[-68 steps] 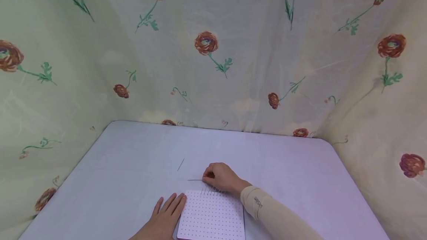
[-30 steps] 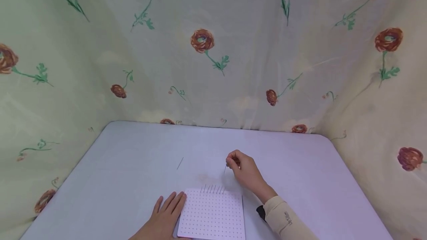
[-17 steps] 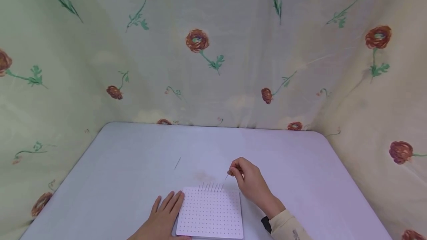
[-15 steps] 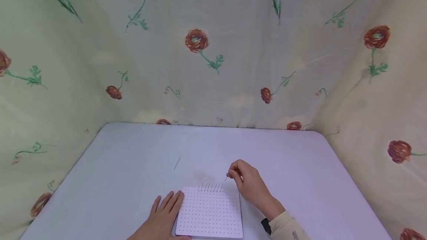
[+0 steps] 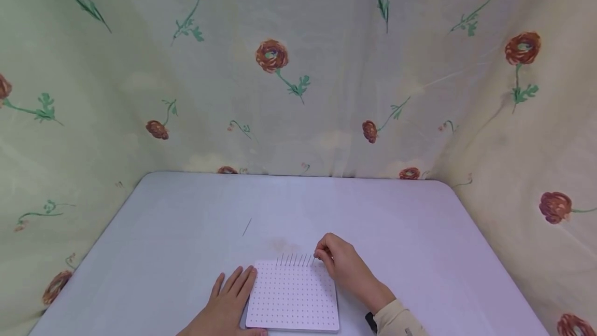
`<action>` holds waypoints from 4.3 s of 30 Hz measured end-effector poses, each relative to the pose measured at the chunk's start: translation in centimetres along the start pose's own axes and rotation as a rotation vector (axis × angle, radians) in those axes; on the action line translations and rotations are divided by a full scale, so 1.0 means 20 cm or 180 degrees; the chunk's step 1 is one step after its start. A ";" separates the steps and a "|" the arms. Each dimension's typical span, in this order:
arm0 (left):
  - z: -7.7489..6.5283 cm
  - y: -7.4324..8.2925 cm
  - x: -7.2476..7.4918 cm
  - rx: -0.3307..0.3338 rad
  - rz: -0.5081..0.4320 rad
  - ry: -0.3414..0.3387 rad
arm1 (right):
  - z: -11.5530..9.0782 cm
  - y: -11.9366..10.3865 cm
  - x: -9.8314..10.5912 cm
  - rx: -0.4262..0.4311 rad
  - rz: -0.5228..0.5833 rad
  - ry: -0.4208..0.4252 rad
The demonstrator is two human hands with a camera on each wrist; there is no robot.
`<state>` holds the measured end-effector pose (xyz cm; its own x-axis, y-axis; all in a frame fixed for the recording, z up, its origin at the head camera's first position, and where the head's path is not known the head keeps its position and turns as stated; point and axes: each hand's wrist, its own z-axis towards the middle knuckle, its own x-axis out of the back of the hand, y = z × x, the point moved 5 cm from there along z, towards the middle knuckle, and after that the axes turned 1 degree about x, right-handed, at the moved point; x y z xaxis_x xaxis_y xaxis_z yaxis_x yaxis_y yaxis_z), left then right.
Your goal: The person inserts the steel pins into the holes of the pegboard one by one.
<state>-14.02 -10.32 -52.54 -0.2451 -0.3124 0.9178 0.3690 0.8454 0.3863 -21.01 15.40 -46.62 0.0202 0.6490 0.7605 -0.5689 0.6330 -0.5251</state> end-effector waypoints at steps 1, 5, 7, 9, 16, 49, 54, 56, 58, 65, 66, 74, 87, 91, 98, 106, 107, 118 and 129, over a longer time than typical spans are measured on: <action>0.00 0.00 0.00 0.0000 -0.0003 0.0004 | 0.00 0.00 0.00 -0.0003 -0.0010 -0.0014; 0.00 0.00 0.00 0.0026 -0.0021 -0.0010 | 0.00 0.00 -0.01 -0.0025 -0.0079 -0.0072; 0.00 0.00 0.00 0.0036 -0.0017 -0.0023 | 0.00 -0.01 -0.01 -0.0022 -0.0114 -0.0085; 0.00 0.00 0.00 0.0041 -0.0001 -0.0023 | 0.00 0.00 -0.02 -0.0006 -0.0143 -0.0085; 0.01 -0.01 -0.01 0.0091 -0.0018 -0.0045 | 0.00 -0.01 -0.04 0.0048 -0.0138 -0.0202; 0.01 0.00 -0.01 0.0143 -0.0101 -0.0116 | -0.33 -0.02 -0.03 -0.0926 -0.0499 -0.1555; 0.00 0.00 -0.01 0.0118 -0.0097 -0.0095 | -0.35 -0.03 -0.03 -0.0895 -0.0557 -0.1532; 0.00 0.00 0.00 0.0111 -0.0098 -0.0087 | -0.35 -0.04 -0.03 -0.0892 -0.0572 -0.1536; 0.00 0.00 0.00 0.0088 -0.0095 -0.0064 | -0.35 -0.04 -0.03 -0.0912 -0.0574 -0.1541; 0.01 -0.01 0.00 0.0110 -0.0237 -0.0218 | -0.36 -0.04 -0.03 -0.0963 -0.0564 -0.1566; 0.01 -0.01 0.02 0.0107 -0.0276 -0.0223 | -0.36 -0.03 -0.03 -0.0968 -0.0562 -0.1564; 0.02 -0.07 0.17 0.0362 -0.0634 0.0409 | -0.35 -0.04 -0.02 -0.0922 -0.0562 -0.1542; 0.35 -0.35 0.39 0.0875 -0.0427 0.1414 | -0.35 -0.03 -0.02 -0.0863 -0.0493 -0.1572; 0.43 -0.36 0.39 0.0891 -0.0383 0.1443 | -0.36 -0.03 -0.02 -0.0887 -0.0484 -0.1572; 0.55 -0.40 0.34 0.0914 -0.0307 0.1212 | -0.36 -0.04 -0.02 -0.0924 -0.0470 -0.1585; 0.58 -0.39 0.34 0.0941 -0.0298 0.1295 | -0.37 -0.05 -0.02 -0.0971 -0.0522 -0.1580; 0.59 -0.39 0.35 0.0937 -0.0300 0.1309 | -0.37 -0.05 -0.02 -0.0987 -0.0524 -0.1588; 0.65 -0.38 0.37 0.0766 -0.0252 0.1009 | -0.38 -0.03 -0.01 -0.0973 -0.0522 -0.1513; 0.78 -0.27 0.34 0.0339 -0.0181 0.0654 | -0.39 -0.04 -0.01 -0.1026 -0.0446 -0.1547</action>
<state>-31.65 -10.17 -49.87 -0.0712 -0.4332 0.8985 0.2606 0.8614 0.4360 -14.16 18.09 -49.30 -0.3446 0.3307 0.8786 -0.3084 0.8440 -0.4387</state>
